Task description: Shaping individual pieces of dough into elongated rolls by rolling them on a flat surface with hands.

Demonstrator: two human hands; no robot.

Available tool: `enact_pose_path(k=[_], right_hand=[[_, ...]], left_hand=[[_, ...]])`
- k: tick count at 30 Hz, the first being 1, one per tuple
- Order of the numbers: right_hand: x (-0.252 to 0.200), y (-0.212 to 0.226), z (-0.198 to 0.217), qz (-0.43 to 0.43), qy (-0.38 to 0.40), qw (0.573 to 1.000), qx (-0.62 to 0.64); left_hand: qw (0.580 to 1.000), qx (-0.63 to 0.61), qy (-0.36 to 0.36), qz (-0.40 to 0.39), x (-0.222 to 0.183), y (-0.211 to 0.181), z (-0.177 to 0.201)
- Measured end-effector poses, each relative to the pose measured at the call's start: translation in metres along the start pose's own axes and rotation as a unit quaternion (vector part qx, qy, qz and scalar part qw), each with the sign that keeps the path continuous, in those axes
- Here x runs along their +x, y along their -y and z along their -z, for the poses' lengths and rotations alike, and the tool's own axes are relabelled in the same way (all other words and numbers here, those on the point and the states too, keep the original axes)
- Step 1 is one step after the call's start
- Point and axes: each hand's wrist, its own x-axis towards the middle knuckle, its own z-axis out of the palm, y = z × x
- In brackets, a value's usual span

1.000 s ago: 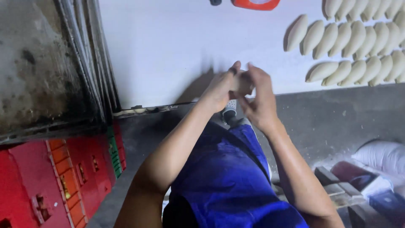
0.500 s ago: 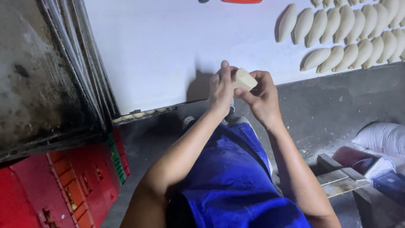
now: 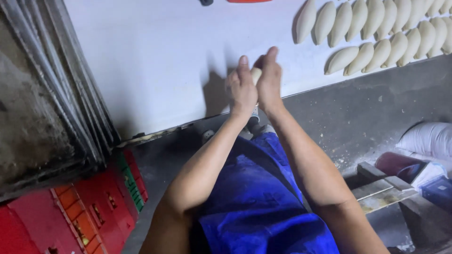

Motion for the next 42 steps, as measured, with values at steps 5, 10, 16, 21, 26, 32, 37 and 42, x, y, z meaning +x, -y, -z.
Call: enact_pose_path(k=[5,10,16,21,26,32,37,42], right_hand=[[-0.032,0.017,0.007,0.017,0.136,0.989,-0.053],[-0.019,0.067,0.035,0.355,0.154,0.911,-0.145],[0.027,-0.011,0.050,0.343,0.201,0.893,-0.210],[0.018,-0.054,0.068,0.105,0.068,0.986,-0.113],[0.030,-0.052,0.029,0.083,0.056,0.990,-0.104],[0.014,-0.035,0.018,0.222,0.140,0.883,-0.388],[0.034,-0.017,0.030,0.179,0.201,0.824,-0.499],[0.090,-0.024,0.047,0.135,0.255,0.928,-0.237]], left_hand=[[0.999,0.020,-0.010,0.046,0.031,0.007,0.022],[0.950,0.084,-0.013,-0.300,0.058,-0.047,0.044],[0.814,0.366,0.085,-0.443,0.060,0.065,0.047],[0.850,0.426,0.108,-0.290,0.028,0.045,0.071],[0.827,0.472,0.185,-0.242,0.030,0.039,0.063],[0.782,0.525,0.264,-0.205,0.037,0.024,0.059],[0.786,0.513,0.293,-0.181,0.048,0.013,0.049],[0.875,0.380,0.208,-0.216,0.102,0.062,0.037]])
